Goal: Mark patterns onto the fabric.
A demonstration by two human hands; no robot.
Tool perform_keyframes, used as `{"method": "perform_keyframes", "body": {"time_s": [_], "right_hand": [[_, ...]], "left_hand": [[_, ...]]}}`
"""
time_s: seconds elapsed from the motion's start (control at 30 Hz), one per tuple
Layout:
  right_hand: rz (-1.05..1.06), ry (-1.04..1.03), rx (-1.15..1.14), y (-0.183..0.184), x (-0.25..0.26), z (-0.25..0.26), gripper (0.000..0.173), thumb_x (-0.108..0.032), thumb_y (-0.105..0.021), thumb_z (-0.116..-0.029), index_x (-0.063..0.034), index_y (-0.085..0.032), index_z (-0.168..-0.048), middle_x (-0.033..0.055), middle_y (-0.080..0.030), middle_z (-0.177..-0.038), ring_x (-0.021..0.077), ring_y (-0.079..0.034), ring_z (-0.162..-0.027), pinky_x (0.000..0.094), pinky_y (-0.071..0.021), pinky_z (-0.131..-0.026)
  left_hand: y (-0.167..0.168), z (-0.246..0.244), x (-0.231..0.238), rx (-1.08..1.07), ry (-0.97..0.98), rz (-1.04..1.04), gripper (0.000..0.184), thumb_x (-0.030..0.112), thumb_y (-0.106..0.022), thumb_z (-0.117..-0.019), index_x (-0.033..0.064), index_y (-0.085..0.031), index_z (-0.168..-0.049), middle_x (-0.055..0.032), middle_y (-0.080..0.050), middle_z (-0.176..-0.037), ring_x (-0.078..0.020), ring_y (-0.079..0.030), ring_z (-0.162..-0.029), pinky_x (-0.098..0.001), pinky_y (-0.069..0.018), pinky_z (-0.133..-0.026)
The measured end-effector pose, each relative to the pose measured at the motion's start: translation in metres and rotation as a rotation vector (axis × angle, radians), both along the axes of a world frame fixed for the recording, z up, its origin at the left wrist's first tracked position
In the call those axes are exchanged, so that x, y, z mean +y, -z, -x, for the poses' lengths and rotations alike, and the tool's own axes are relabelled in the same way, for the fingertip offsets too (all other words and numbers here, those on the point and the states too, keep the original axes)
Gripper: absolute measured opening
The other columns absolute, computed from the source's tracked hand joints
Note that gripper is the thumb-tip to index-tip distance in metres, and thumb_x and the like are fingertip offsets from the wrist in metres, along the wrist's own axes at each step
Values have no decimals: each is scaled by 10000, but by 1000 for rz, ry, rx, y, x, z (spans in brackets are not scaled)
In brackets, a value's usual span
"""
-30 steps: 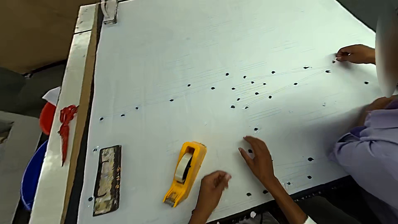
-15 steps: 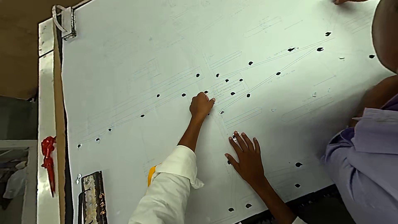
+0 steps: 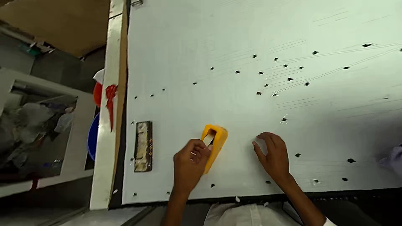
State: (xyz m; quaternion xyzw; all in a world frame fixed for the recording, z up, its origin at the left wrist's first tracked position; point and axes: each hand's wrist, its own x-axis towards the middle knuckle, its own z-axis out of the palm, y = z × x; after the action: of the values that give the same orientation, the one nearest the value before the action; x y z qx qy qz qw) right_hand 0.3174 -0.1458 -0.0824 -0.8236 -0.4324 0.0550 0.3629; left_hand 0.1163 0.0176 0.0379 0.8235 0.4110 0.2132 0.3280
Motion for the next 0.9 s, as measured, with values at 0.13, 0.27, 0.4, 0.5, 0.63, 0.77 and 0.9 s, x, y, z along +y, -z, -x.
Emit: {"method": "perform_keyframes", "body": {"time_s": [0.13,0.27,0.4,0.5,0.63,0.77,0.9], "right_hand": [[-38,-260,135,-11,23,96,374,-403,-645,-959,-77,-727,-1123,86,-733,-1037,279,-705,-972,531,-548,-878],[-12,-338,65,-6,39,154,559,-599,-662,-898,-121,-717,-1182,42,-720,-1022,214,-690,-936,483,-540,-845],[-31,-336,-55,-1,46,164,389,-480,-652,-935,-142,-753,-1100,48,-712,-972,233,-687,-887,476,-534,-804],[-14,-315,-132,-4,45,165,383,-486,-629,-943,-158,-772,-1081,35,-709,-939,231,-672,-854,471,-512,-796],[-10,-294,-113,-5,44,164,380,-495,-658,-917,-163,-777,-1060,25,-718,-921,228,-679,-836,480,-518,-787],[-4,-308,-116,-5,46,161,373,-489,-687,-895,-166,-778,-1058,27,-710,-911,229,-669,-831,480,-502,-795],[20,-369,-47,-4,46,156,372,-475,-692,-914,-165,-761,-1108,27,-715,-951,220,-680,-874,489,-509,-844]], "left_hand": [[26,79,20,152,-110,289,314,315,-684,-977,71,-675,-1174,-92,-649,-1172,-235,-647,-1010,-432,-553,-757],[46,96,17,174,-4,513,352,368,-656,-996,105,-692,-1229,-85,-574,-1373,-247,-600,-1192,-468,-553,-885],[46,95,13,106,38,445,165,235,-697,-979,83,-737,-1026,-93,-574,-1319,-243,-577,-1174,-445,-534,-885],[30,102,5,21,-1,381,160,251,-707,-962,97,-741,-940,-56,-610,-1221,-216,-573,-1112,-424,-503,-857],[22,121,-7,25,-74,383,156,256,-659,-988,126,-733,-942,27,-686,-886,-123,-625,-830,-346,-479,-713],[47,126,-17,-108,-206,680,130,94,-630,-1008,33,-708,-924,-37,-673,-741,-129,-598,-662,-256,-481,-642],[65,116,-21,-382,-444,1189,223,28,-496,-1043,7,-650,-884,-36,-605,-700,-83,-560,-584,-199,-506,-586]]}}
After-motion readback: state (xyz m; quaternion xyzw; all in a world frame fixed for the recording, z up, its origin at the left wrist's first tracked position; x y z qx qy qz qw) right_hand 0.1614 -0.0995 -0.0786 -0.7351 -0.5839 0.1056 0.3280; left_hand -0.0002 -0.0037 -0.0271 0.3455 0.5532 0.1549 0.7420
